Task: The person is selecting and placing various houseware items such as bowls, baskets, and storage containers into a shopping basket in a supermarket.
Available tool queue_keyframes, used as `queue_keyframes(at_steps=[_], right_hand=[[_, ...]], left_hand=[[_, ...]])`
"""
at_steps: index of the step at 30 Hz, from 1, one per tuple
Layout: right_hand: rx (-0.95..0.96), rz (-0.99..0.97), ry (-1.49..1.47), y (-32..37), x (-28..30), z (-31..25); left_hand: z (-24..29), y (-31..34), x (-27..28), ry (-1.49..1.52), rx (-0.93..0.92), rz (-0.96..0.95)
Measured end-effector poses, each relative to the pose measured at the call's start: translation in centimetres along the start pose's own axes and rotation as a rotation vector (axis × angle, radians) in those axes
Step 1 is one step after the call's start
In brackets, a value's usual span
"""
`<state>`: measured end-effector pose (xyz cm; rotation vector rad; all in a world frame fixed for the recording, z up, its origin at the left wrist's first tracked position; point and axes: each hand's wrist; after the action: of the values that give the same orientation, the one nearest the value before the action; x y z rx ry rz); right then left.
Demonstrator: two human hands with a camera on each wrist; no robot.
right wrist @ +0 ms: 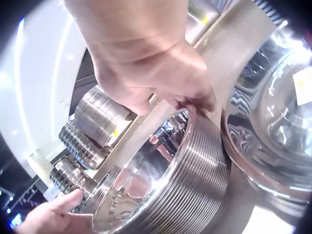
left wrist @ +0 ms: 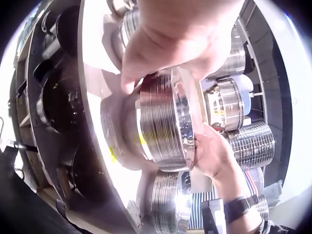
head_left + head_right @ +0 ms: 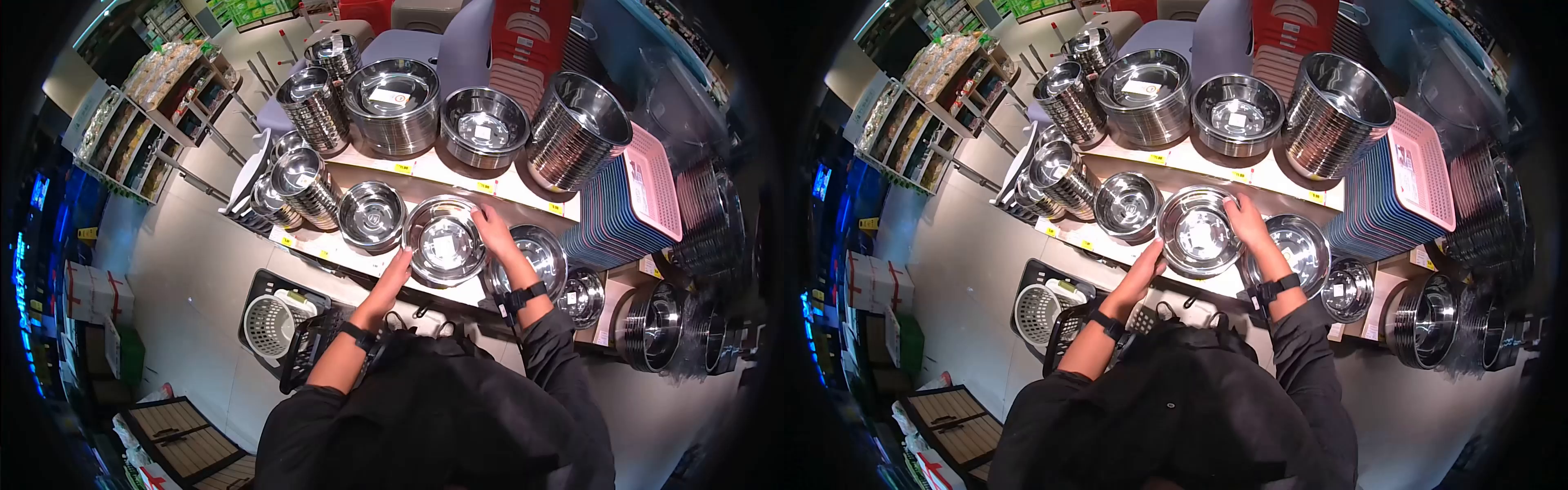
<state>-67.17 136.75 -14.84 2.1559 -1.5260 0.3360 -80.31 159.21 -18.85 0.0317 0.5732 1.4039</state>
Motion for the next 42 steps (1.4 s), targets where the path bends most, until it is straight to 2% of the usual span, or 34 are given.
queue_keyframes(at_steps=[1,2,3,5,8,11,13,14,15,17,20,25,27,28,32,35,37,38,39,41,42], right_hand=[[0.095,0.116,0.215,1.1,-0.1,-0.7],[0.181,0.183,0.322,2.7,-0.3,-2.6],[0.178,0.175,0.325,3.2,-0.6,-4.4],[0.374,0.16,0.38,4.0,-2.1,-6.7],[0.442,0.06,0.451,1.6,-5.4,-8.2],[0.437,-0.011,0.472,-0.9,-8.7,-10.0],[0.426,-0.05,0.481,-2.3,-10.0,-11.4],[0.301,-0.137,0.493,-3.0,-10.3,-12.1],[0.175,-0.222,0.502,-3.3,-10.7,-12.6],[0.141,-0.169,0.543,-4.0,-11.2,-12.8],[-0.059,-0.25,0.588,-5.8,-11.5,-12.6],[-0.101,-0.269,0.585,-6.7,-12.3,-12.7],[-0.113,-0.269,0.58,-6.7,-12.6,-12.8],[-0.117,-0.262,0.585,-6.7,-12.6,-13.0],[-0.15,-0.245,0.589,-6.8,-12.9,-13.3],[-0.162,-0.248,0.579,-6.8,-13.0,-13.4],[-0.16,-0.246,0.568,-6.3,-12.8,-13.9],[-0.158,-0.244,0.555,-6.1,-12.6,-14.2],[-0.149,-0.242,0.557,-5.7,-12.3,-14.4],[-0.072,-0.173,0.489,-4.3,-11.6,-14.7],[0.001,-0.092,0.505,-3.1,-11.4,-15.4]], left_hand=[[0.2,1.2,0.9,0.009,-0.001,0.004],[0.3,2.5,2.1,-0.021,0.077,0.085],[0.5,3.5,3.6,-0.05,0.161,0.165],[1.1,5.0,7.3,-0.028,0.154,0.303],[3.3,5.9,9.9,-0.023,-0.11,0.502],[4.0,3.1,12.2,0.077,-0.146,0.464],[4.8,1.1,11.8,0.184,-0.163,0.366],[5.3,0.4,10.9,0.207,-0.168,0.365],[5.2,-1.0,11.3,0.278,-0.173,0.286],[5.6,-2.4,10.8,0.346,-0.249,0.173],[5.1,-3.1,10.8,0.327,-0.29,0.165],[2.1,-4.8,12.6,0.267,-0.315,0.204],[1.8,-4.9,12.9,0.301,-0.312,0.134],[4.1,-3.4,11.1,0.381,-0.313,0.069],[2.8,-4.0,11.8,0.309,-0.29,0.077],[4.2,-3.1,10.8,0.305,-0.308,0.116],[4.0,-2.9,11.5,0.299,-0.338,0.061],[3.9,-2.5,12.1,0.283,-0.275,0.027],[3.6,-2.2,12.8,0.266,-0.212,-0.006],[2.5,-0.7,13.9,0.235,-0.252,-0.048],[3.1,1.5,13.3,0.166,-0.204,0.073]])
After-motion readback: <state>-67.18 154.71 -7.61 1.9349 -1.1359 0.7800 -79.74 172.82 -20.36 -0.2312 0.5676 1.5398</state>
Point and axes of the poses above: each hand's wrist, its own y-axis away from the middle knuckle, its own x-axis out of the back of the hand, z = x × y, and after that the axes turned 10 degrees about -z, right-handed
